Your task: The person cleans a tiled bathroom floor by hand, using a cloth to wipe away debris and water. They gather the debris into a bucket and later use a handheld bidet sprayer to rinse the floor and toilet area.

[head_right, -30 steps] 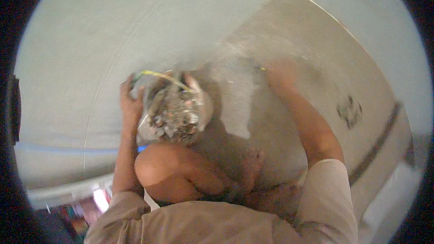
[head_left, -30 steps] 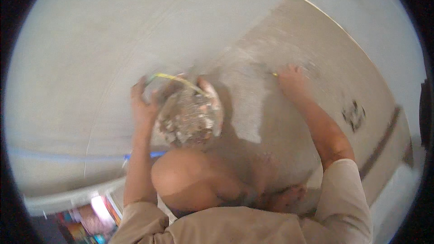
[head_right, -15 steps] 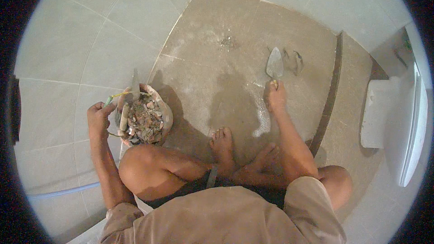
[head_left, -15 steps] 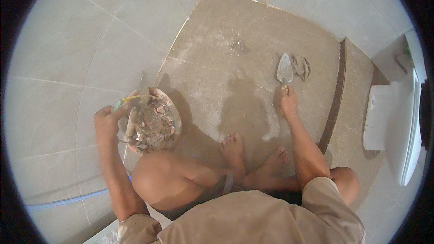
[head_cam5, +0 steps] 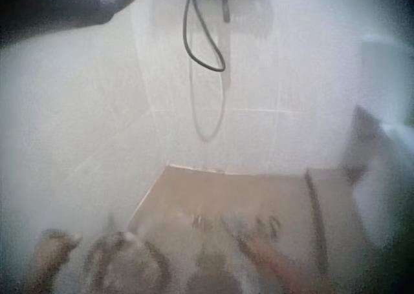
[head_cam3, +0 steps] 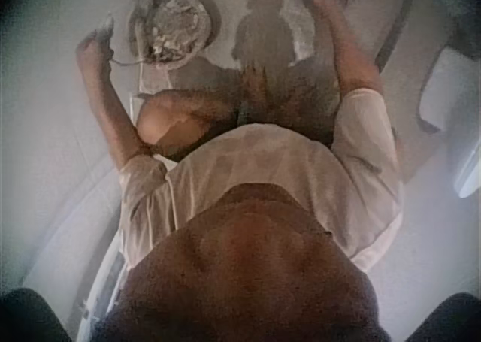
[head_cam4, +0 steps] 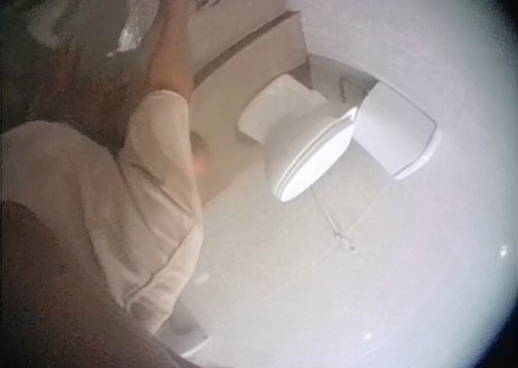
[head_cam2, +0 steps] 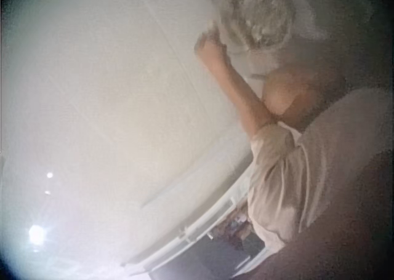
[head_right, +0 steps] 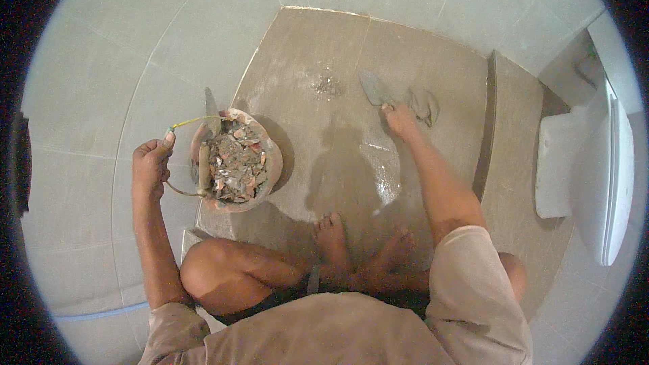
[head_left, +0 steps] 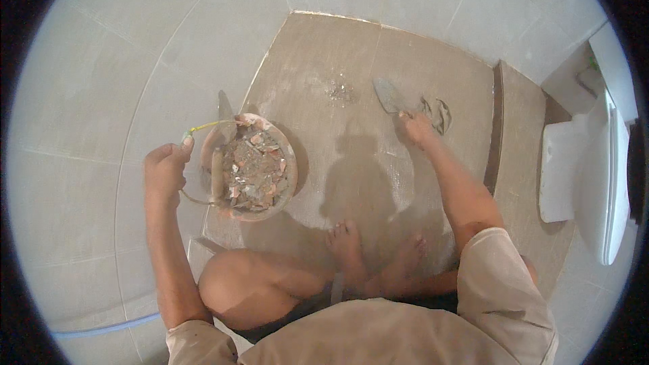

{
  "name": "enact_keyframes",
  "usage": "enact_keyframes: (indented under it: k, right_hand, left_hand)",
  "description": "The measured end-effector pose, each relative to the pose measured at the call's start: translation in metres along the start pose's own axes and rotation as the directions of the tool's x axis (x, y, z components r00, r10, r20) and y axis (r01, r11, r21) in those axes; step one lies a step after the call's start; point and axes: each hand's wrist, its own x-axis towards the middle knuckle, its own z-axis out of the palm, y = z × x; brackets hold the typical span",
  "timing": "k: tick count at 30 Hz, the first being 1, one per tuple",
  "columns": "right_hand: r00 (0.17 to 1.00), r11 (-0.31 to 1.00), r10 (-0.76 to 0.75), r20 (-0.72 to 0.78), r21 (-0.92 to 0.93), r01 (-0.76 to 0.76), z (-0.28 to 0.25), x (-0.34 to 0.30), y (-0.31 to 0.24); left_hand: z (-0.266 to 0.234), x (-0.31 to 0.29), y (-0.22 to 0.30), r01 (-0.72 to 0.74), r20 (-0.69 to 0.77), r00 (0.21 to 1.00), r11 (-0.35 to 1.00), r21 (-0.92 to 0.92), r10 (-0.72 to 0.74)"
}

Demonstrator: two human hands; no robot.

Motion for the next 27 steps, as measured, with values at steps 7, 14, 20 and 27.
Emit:
enact_keyframes:
  k: [7,14,20,27]
  right_hand:
    - [0.958,0.979,0.191,0.215,0.023,-0.201,-0.026,0.036,-0.081]
    - [0.954,0.995,0.002,0.301,-0.091,0.027,-0.012,0.048,-0.079]
    - [0.982,0.983,-0.172,0.08,-0.057,0.177,0.009,-0.002,-0.046]
    - [0.975,0.936,0.192,-0.113,0.32,-0.147,0.027,-0.058,0.014]
  left_hand:
    - [-0.004,0.049,-0.004,0.111,0.028,0.993,0.99,0.082,-0.114]
    - [0.085,0.017,0.03,-0.653,0.135,0.721,0.602,0.46,0.68]
    - [0.282,-0.033,-0.048,-0.599,0.564,0.694,0.793,0.109,0.447]
    - [0.412,0.01,-0.122,-0.348,0.151,0.937,0.888,0.3,0.316]
